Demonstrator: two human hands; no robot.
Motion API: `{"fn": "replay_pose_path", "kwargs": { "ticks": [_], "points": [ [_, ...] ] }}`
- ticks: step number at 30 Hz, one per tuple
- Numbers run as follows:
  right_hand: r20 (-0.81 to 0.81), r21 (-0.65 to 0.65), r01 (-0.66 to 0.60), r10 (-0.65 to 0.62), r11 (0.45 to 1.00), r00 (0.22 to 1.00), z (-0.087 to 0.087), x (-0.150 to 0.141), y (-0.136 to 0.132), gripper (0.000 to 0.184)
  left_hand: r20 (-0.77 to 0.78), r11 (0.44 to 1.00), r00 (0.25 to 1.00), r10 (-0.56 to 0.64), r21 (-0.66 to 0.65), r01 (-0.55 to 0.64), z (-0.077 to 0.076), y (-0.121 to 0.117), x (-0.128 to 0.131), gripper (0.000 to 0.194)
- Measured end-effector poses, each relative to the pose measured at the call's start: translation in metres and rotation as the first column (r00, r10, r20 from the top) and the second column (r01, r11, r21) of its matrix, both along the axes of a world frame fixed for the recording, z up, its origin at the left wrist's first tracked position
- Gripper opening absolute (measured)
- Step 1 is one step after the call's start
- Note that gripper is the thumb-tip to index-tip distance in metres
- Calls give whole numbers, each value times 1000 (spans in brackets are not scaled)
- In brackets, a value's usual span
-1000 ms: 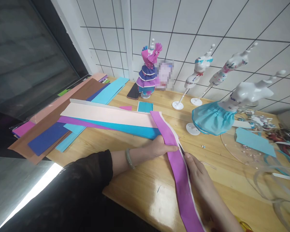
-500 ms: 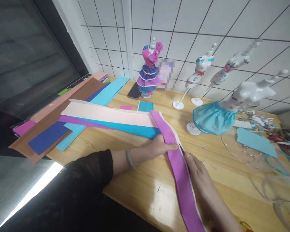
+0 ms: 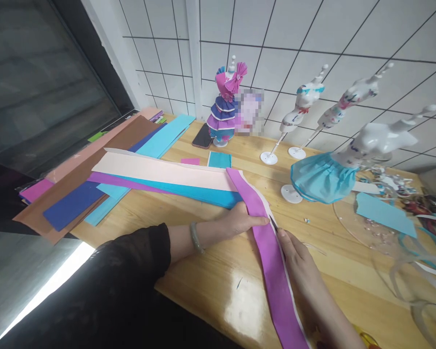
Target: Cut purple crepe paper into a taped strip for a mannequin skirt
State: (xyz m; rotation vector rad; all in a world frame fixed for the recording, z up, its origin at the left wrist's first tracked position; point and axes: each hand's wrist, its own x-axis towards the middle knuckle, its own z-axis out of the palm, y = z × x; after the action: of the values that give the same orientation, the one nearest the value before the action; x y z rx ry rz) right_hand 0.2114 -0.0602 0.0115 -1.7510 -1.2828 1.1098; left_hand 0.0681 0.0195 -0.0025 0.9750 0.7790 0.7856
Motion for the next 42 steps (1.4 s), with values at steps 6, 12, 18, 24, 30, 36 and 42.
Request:
{"fn": "replay_pose_path", "kwargs": {
  "ticks": [6,12,18,24,30,36,42],
  "points": [
    [-33,-8,-8,7,1000,999,-2,1,0,41,11,1000,1000,1,-7,-1,-2,0,0,29],
    [22,2,-8,8,1000,1000,0,0,1,46,37,1000,999,-8,-6,9,2,0,1,32],
    [-20,-10,-11,11,1000,1000,2,0,0,44,42,1000,999,-17,8,16,1,0,0,34],
    [-36,25,2,-1,1000,999,-1,2,0,44,19,999,999,-31,33,31,-5,2,0,38],
    [-24,-33,-36,35,999,999,-6,5,-1,46,104,996,993,59,-72,-51,-12,4,5,31],
    [-33,-38,-36,35,999,999,-5,3,-3,44,138,992,985,106,-88,-94,-17,8,5,32],
    [-28,6,-6,6,1000,1000,-2,2,-1,41,66,999,997,38,-19,-37,-15,4,3,31]
  ]
}}
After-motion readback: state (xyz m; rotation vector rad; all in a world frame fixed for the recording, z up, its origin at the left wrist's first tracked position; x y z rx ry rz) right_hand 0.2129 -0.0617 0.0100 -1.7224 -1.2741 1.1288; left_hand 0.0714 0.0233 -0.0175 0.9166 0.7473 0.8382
